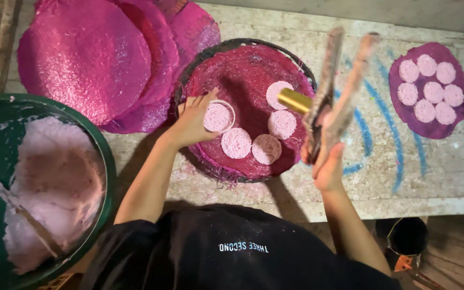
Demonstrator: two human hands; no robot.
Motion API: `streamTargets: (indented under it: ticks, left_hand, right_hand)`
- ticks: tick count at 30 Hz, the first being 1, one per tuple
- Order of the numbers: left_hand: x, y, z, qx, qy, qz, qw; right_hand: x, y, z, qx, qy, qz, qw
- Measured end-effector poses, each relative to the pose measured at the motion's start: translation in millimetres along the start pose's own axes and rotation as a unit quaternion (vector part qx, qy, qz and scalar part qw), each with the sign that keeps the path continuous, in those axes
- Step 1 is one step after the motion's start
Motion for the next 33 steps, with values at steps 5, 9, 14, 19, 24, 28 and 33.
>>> streamTargets:
  ticks: [5,9,14,19,24,28,33]
  left_hand:
    - [-30.8,20.7,-14.3,0.010,-0.026,-0.056,0.998]
    - [-67.2,42.7,-45.8,-0.027,-0.074,-0.066,0.995]
    - [-76.5,41.3,-68.1,-0.023,-0.132,-0.047,0.990]
    - [-85.0,59.6,-48.7,0.371,-0.087,-0.067,0.922]
    - [-93.7,69.2,-49.2,0.914,-0.033,0.012,0.405]
    - [-102.0,48.5,-37.3,0.936,0.049,-0.069,0.341]
    - [-102.6,4.7,-23.7,0.924,0.102,-0.111,0.353]
  right_hand:
    - [30.7,-1.2,36.9,-0.039,0.062,0.000,0.997]
    - [46.7,6.2,57.1,-0.055,0.095,-0.014,0.994]
    - [60.2,5.4,62.4,-0.024,0.067,-0.012,0.997]
    - [27.3,1.6,51.3,0.160,-0.014,-0.119,0.980]
    - [-17.7,11.0,6.6,0.185,-0.250,-0.381,0.871]
    - [-63.4,-8.8,-8.0,0.351,-0.201,-0.377,0.833]
    - [-92.2,-25.5,-47.1,0.558,-0.197,-0.196,0.782]
Point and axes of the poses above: each hand's wrist, its own x-axis away from the middle knuckle, its own z-axis out of the back of the hand, y = z × x, the point moved 7 cm from there along -x, towards the middle knuckle, and after that the axes turned 1 degree about x, right-handed, at the moved point
